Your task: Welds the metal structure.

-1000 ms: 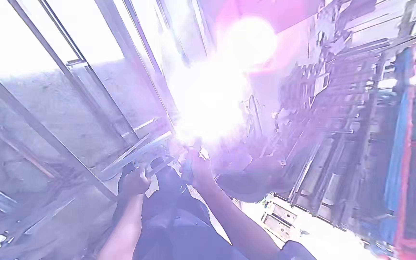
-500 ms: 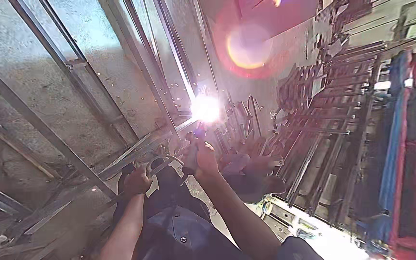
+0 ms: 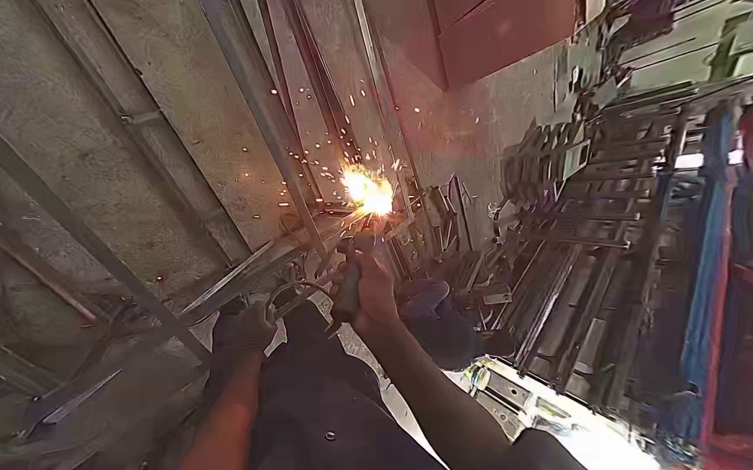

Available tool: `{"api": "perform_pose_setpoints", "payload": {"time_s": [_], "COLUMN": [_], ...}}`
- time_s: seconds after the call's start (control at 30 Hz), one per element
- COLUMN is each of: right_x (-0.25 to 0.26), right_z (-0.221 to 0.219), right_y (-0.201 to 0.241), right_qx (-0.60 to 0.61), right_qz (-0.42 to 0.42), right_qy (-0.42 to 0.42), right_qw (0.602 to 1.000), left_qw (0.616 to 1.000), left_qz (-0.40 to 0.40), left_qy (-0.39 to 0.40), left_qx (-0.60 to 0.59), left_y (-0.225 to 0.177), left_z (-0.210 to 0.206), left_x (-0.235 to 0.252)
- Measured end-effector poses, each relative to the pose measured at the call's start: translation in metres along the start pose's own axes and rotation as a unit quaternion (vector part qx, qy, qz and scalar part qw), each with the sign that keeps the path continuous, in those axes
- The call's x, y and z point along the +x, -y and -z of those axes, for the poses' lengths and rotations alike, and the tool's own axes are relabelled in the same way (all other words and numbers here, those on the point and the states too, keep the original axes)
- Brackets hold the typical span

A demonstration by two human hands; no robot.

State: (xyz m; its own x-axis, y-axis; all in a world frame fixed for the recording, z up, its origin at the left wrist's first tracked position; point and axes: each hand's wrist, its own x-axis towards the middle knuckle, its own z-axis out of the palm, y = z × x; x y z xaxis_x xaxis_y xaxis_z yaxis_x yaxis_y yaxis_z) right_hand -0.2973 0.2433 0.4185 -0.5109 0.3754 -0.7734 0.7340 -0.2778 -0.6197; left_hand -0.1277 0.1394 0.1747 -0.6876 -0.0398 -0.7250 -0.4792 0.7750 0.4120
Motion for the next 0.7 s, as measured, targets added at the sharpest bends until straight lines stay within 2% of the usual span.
{"api": "perform_pose_setpoints", "payload": {"time_s": [0.23, 0.43, 0.7], "right_x": [-0.023, -0.013, 0.0], "right_z": [-0.003, -0.005, 0.002], "right_y": [-0.008, -0.007, -0.009], "right_qx": [0.006, -0.025, -0.019], "right_qz": [-0.028, -0.031, -0.015], "right_qy": [0.022, -0.019, -0.035], "right_qw": [0.999, 0.999, 0.999], "left_qw": [1.0, 0.999, 0.999], "left_qz": [-0.015, 0.002, -0.01], "left_qy": [0.003, 0.033, -0.015], "left_qx": [0.024, 0.032, 0.039], "left_y": [-0.003, -0.008, -0.004], "left_z": [0.001, 0.011, 0.002], "left_x": [0.002, 0.001, 0.002]}}
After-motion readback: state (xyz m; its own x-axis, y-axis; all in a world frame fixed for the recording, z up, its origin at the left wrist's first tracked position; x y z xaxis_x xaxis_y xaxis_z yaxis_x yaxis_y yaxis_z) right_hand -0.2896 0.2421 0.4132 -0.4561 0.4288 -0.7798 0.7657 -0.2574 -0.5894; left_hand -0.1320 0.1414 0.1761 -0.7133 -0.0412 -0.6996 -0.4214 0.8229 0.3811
